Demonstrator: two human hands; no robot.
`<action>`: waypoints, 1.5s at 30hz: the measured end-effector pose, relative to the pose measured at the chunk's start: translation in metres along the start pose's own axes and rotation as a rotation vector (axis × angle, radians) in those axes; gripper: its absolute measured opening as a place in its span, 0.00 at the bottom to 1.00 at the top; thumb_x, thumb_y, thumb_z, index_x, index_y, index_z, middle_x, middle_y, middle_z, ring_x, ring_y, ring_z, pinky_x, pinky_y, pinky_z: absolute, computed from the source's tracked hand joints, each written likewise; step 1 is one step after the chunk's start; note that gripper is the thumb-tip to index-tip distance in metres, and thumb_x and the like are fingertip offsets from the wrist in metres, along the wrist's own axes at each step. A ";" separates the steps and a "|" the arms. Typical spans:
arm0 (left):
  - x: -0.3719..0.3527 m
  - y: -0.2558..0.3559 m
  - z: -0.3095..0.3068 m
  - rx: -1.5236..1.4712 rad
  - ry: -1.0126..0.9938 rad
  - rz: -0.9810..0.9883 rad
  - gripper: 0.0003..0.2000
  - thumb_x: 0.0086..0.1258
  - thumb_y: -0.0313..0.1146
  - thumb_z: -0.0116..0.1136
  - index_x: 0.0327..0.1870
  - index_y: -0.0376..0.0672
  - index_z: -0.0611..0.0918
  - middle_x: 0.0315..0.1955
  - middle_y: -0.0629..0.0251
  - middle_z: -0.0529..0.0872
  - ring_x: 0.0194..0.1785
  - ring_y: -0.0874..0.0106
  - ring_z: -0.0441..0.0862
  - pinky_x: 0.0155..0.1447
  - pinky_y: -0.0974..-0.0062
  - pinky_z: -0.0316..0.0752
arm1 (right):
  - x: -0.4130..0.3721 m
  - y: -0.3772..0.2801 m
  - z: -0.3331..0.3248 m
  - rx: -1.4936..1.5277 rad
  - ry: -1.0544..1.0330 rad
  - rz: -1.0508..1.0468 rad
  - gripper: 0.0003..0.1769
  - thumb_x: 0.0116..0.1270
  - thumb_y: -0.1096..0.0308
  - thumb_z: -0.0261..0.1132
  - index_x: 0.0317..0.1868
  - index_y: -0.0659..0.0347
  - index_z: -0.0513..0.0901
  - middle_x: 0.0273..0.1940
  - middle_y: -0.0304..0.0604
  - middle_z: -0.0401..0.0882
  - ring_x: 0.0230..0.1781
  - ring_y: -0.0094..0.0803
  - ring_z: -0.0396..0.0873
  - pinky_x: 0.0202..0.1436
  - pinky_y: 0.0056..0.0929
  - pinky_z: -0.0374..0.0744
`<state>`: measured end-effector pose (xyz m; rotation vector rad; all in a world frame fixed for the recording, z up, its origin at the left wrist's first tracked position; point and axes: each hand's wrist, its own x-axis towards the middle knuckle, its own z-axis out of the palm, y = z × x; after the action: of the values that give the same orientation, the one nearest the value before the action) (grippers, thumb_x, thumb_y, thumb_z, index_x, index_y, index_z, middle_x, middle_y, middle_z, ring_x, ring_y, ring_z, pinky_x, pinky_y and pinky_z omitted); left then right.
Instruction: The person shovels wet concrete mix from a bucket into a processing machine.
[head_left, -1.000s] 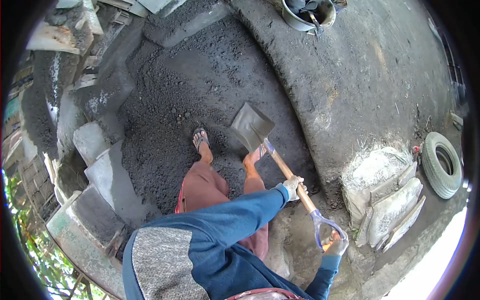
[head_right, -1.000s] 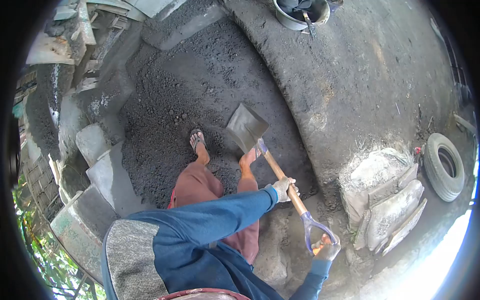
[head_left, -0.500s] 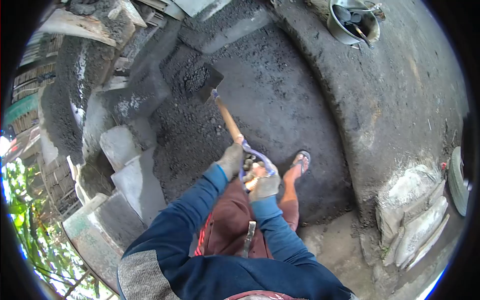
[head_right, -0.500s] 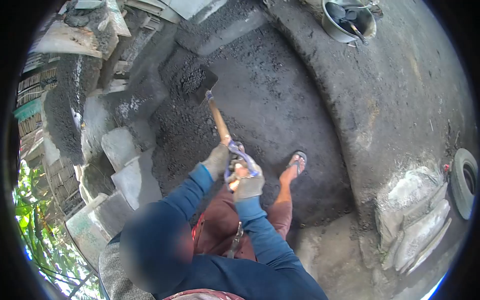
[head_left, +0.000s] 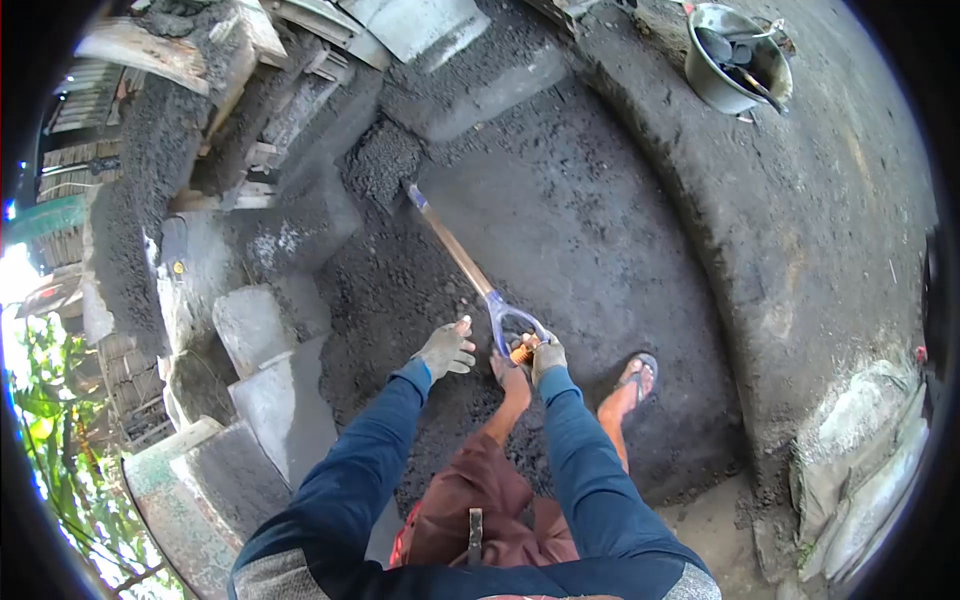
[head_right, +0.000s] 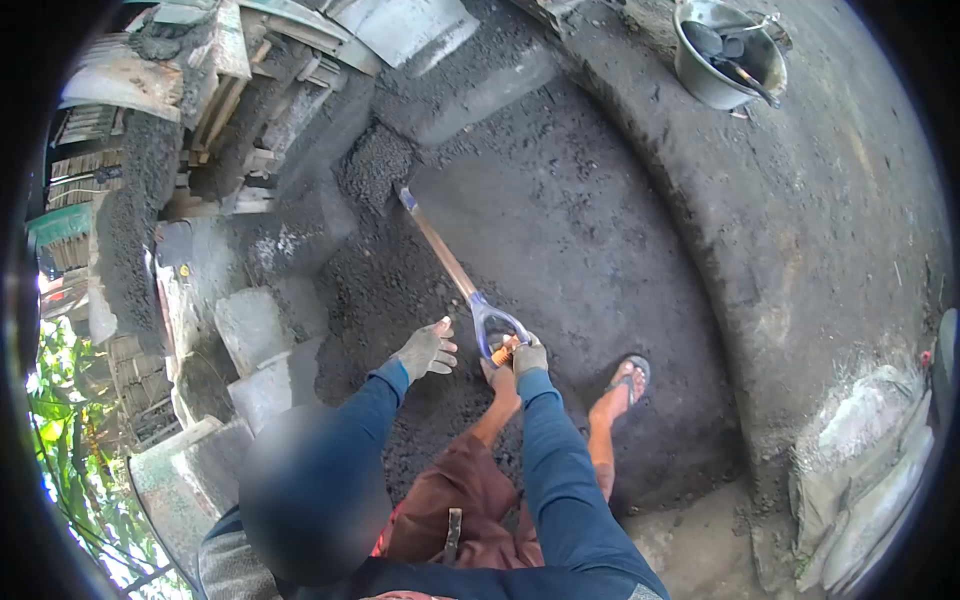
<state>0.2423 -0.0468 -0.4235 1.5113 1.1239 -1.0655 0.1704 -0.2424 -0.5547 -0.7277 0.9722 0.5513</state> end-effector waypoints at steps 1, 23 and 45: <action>0.000 -0.011 0.006 -0.011 -0.054 -0.011 0.40 0.75 0.64 0.44 0.72 0.35 0.66 0.48 0.53 0.81 0.42 0.58 0.84 0.49 0.53 0.81 | -0.046 -0.043 0.003 0.020 -0.022 -0.038 0.11 0.67 0.78 0.64 0.49 0.63 0.77 0.35 0.46 0.82 0.37 0.41 0.84 0.38 0.41 0.86; -0.198 -0.161 0.419 -0.882 -0.400 -0.307 0.05 0.68 0.28 0.56 0.38 0.44 0.72 0.26 0.53 0.74 0.27 0.52 0.77 0.41 0.40 0.80 | -0.571 -0.177 -0.377 -0.252 0.927 -0.199 0.05 0.62 0.75 0.67 0.38 0.57 0.83 0.29 0.40 0.82 0.26 0.34 0.79 0.27 0.36 0.79; -0.376 -0.236 0.258 -1.950 -0.237 -0.061 0.08 0.68 0.31 0.56 0.28 0.44 0.71 0.22 0.65 0.75 0.29 0.62 0.76 0.45 0.55 0.81 | -0.560 -0.380 -0.166 -1.099 -0.069 -0.382 0.17 0.61 0.84 0.61 0.51 0.65 0.79 0.24 0.46 0.80 0.19 0.33 0.79 0.18 0.37 0.78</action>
<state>-0.0909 -0.3259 -0.1496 -0.2159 1.2469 0.1356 0.0904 -0.6671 -0.0086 -1.8112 0.3733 0.7524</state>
